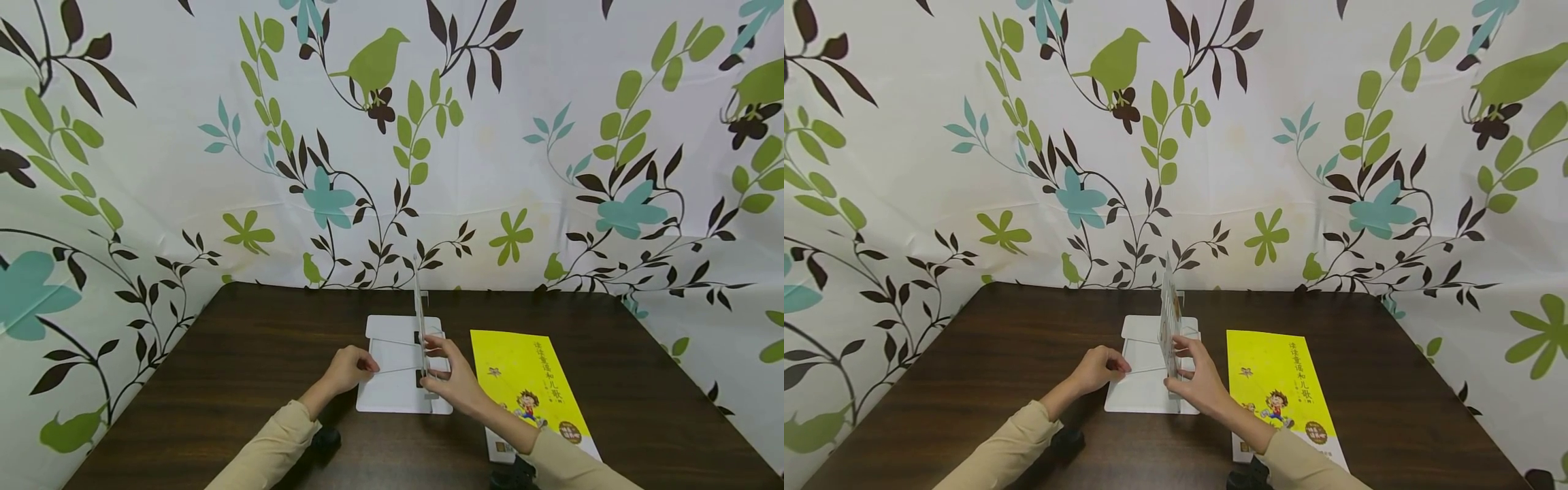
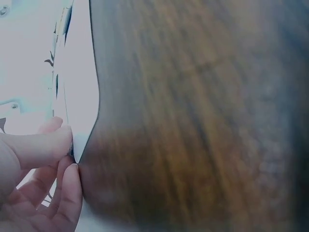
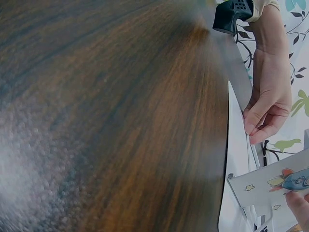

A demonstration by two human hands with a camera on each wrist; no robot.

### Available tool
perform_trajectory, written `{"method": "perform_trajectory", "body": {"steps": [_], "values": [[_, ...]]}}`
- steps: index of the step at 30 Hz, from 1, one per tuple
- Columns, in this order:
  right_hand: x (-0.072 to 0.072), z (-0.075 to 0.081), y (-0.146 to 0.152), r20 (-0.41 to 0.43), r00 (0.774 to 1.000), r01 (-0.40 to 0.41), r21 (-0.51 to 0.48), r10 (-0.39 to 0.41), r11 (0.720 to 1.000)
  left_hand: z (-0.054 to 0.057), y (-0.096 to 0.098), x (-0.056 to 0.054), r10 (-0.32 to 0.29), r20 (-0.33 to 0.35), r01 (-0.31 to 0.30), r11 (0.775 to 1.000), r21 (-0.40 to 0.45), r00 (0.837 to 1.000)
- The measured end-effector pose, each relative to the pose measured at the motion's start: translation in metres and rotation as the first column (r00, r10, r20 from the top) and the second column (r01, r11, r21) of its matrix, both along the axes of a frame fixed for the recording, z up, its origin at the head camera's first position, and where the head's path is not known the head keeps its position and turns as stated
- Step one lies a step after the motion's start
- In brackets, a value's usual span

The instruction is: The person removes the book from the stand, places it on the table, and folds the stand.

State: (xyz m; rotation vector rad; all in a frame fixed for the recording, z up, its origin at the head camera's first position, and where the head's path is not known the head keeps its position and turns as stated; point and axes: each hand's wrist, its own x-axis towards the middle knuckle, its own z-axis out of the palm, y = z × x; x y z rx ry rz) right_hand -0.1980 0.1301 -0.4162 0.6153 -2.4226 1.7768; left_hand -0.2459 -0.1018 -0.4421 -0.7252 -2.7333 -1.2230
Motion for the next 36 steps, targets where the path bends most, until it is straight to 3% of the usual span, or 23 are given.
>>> {"method": "perform_trajectory", "body": {"steps": [6, 12, 19, 23, 29, 36], "values": [[0.001, 0.0, -0.002, 0.011, 1.0, 0.011, -0.001, -0.011, 1.0, 0.0, -0.003, 0.005, -0.01, -0.002, 0.01, 1.0, -0.004, 1.0], [0.003, 0.001, -0.008, 0.032, 0.996, 0.077, 0.044, -0.078, 0.996, 0.007, -0.005, 0.016, -0.026, 0.042, 0.026, 1.0, -0.001, 0.999], [0.0, 0.001, -0.018, 0.0, 0.994, 0.109, 0.087, -0.11, 0.99, 0.023, -0.011, 0.021, -0.043, 0.021, 0.04, 0.993, 0.114, 0.999], [0.0, 0.003, -0.024, -0.014, 0.991, 0.137, 0.151, -0.137, 0.979, 0.037, -0.016, 0.026, -0.047, 0.008, 0.044, 0.979, 0.2, 0.999], [0.004, 0.002, -0.035, -0.049, 0.983, 0.185, 0.247, -0.178, 0.951, 0.057, -0.02, 0.038, -0.043, 0.047, 0.025, 0.939, 0.344, 0.998], [0.006, 0.0, -0.04, -0.064, 0.982, 0.188, 0.259, -0.178, 0.947, 0.062, -0.024, 0.048, -0.028, 0.036, 0.011, 0.914, 0.405, 0.999]]}}
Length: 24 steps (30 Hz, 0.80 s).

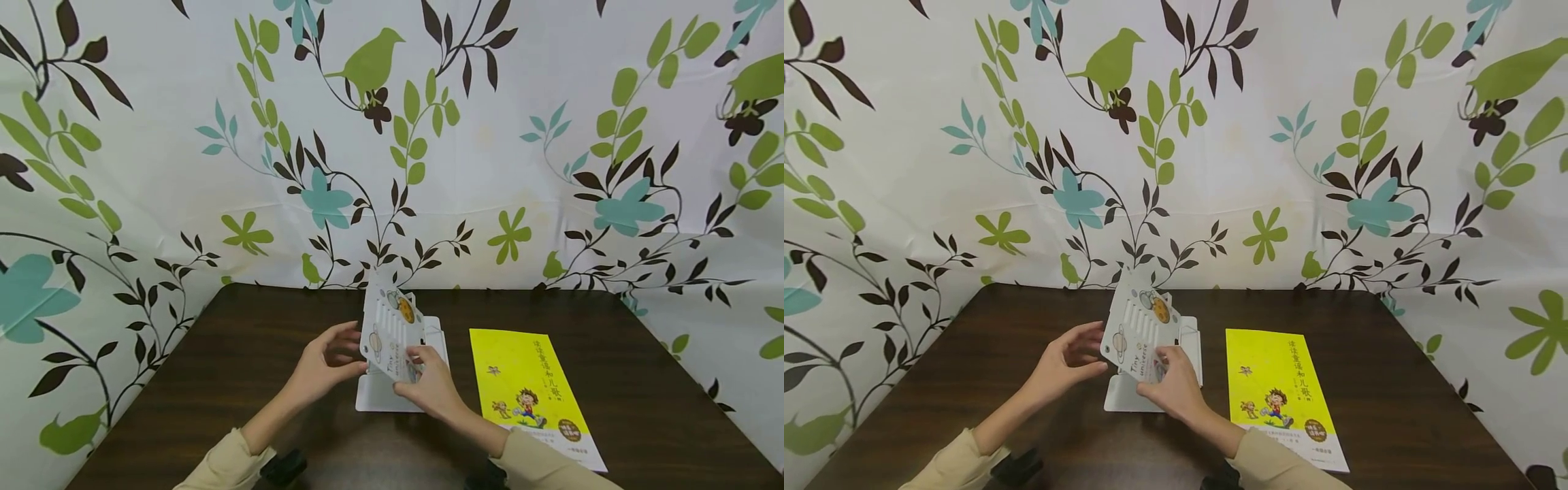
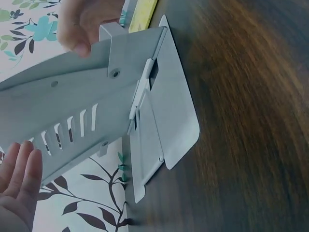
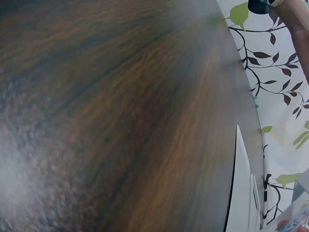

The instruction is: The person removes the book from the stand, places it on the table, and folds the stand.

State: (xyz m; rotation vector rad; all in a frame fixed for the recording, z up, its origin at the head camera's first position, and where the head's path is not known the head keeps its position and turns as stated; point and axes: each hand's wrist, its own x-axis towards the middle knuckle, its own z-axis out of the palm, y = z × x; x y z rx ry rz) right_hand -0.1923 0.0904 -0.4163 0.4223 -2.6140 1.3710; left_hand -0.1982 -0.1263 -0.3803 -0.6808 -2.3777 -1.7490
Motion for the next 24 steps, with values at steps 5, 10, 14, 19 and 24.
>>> {"method": "perform_trajectory", "body": {"steps": [5, 10, 14, 19, 24], "values": [[0.0001, -0.0002, -0.003, -0.007, 1.0, 0.005, 0.026, -0.005, 1.0, 0.0022, 0.0015, 0.0037, 0.005, -0.008, -0.005, 1.0, 0.022, 1.0], [0.0007, 0.0, -0.0046, -0.006, 1.0, 0.007, 0.04, -0.007, 0.999, 0.0009, 0.004, 0.0051, 0.027, -0.031, -0.025, 0.999, 0.045, 0.999], [0.0013, -0.0007, -0.0051, 0.003, 1.0, 0.005, 0.037, -0.005, 0.999, -0.0017, 0.0045, 0.0053, 0.033, -0.041, -0.031, 0.997, 0.064, 0.999], [-0.0004, -0.0029, -0.0051, 0.031, 0.999, -0.011, -0.002, 0.011, 1.0, -0.0039, 0.0038, 0.0057, 0.03, -0.024, -0.028, 0.995, 0.099, 0.999], [-0.0032, -0.0057, -0.0005, 0.067, 0.995, -0.07, -0.052, 0.074, 0.996, -0.0049, 0.0028, 0.0074, 0.051, 0.012, -0.052, 0.992, 0.117, 0.999]]}}
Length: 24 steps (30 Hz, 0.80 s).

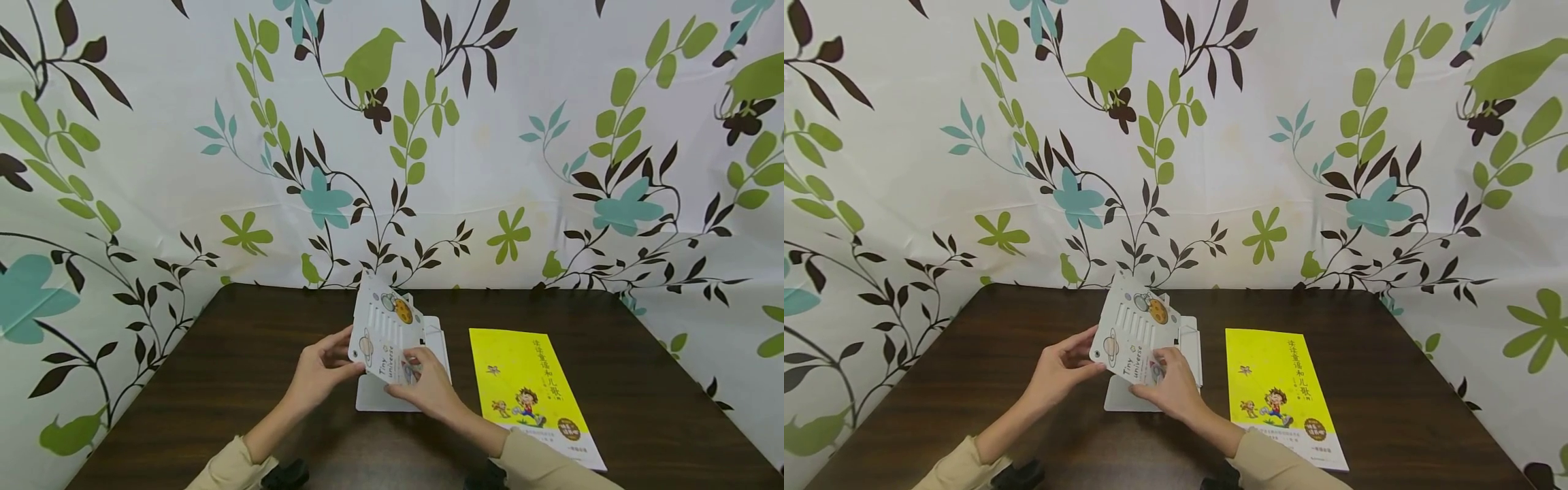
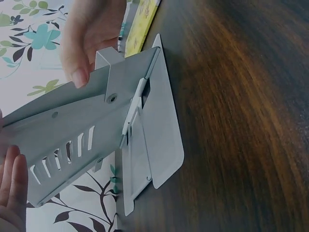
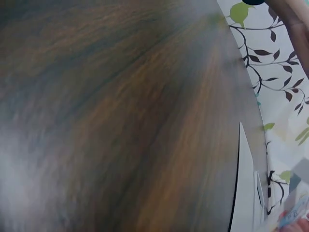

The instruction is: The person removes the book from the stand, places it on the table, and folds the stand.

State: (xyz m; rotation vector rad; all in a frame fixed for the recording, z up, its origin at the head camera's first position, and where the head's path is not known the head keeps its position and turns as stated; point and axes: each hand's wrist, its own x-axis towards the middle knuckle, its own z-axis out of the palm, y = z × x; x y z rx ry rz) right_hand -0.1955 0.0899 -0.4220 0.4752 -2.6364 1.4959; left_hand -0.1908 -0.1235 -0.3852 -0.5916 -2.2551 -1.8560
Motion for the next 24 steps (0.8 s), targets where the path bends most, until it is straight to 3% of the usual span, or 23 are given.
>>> {"method": "perform_trajectory", "body": {"steps": [5, 12, 19, 24], "values": [[-0.002, 0.002, 0.015, 0.054, 0.994, -0.101, 0.017, 0.1, 0.995, -0.001, -0.002, 0.001, -0.006, 0.038, 0.005, 1.0, 0.028, 0.999], [-0.002, 0.003, 0.037, 0.158, 0.958, -0.235, -0.037, 0.238, 0.971, -0.003, -0.009, 0.002, 0.01, 0.051, -0.011, 1.0, 0.014, 0.999], [0.0, -0.003, 0.044, 0.154, 0.944, -0.288, -0.039, 0.29, 0.957, -0.01, -0.018, 0.005, 0.08, 0.1, -0.076, 0.996, -0.042, 0.992], [0.0, -0.01, 0.043, 0.135, 0.951, -0.274, -0.058, 0.28, 0.96, -0.018, -0.027, 0.006, 0.128, 0.144, -0.115, 0.989, -0.096, 0.981]]}}
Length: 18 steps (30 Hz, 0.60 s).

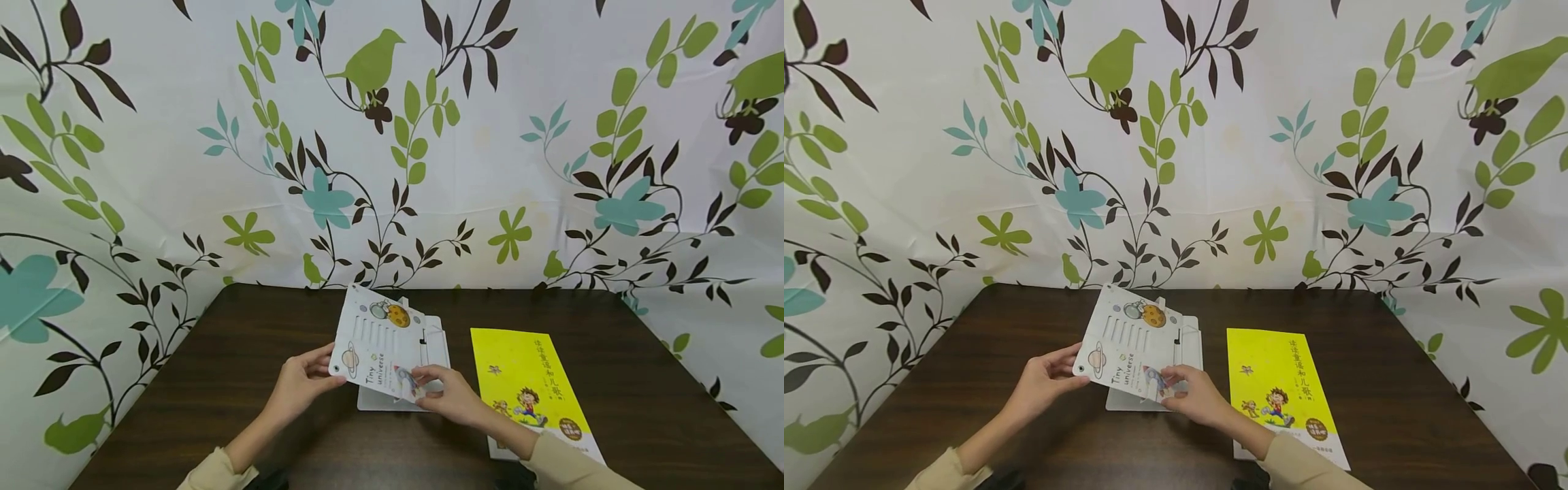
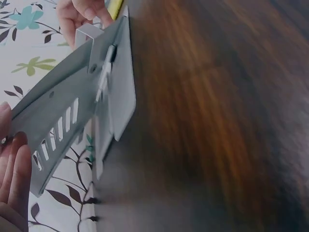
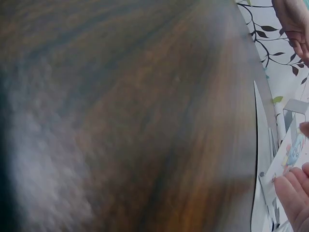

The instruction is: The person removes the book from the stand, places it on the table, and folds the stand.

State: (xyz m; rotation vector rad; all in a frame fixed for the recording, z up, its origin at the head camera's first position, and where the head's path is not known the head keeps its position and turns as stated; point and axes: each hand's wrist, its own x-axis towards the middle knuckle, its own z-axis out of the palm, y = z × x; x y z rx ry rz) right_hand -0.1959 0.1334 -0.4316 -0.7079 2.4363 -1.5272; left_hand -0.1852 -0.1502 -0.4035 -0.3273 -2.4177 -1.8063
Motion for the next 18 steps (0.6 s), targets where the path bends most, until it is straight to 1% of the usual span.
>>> {"method": "perform_trajectory", "body": {"steps": [4, 8, 13, 18], "values": [[-0.001, -0.004, -0.002, -0.038, 0.999, 0.033, 0.034, -0.031, 0.999, -0.006, -0.006, 0.001, 0.018, 0.027, -0.017, 0.999, -0.04, 0.999], [-0.001, -0.006, -0.001, -0.072, 0.997, 0.028, 0.063, -0.023, 0.998, -0.011, -0.01, 0.0, 0.011, 0.043, -0.008, 0.998, -0.066, 0.999], [-0.002, -0.009, -0.002, -0.093, 0.996, 0.015, 0.096, -0.006, 0.995, -0.019, -0.014, -0.001, 0.011, 0.06, -0.004, 0.994, -0.111, 0.998], [-0.001, -0.009, -0.003, -0.137, 0.991, 0.021, 0.137, -0.002, 0.99, -0.025, -0.017, -0.002, 0.014, 0.058, -0.005, 0.987, -0.158, 0.998]]}}
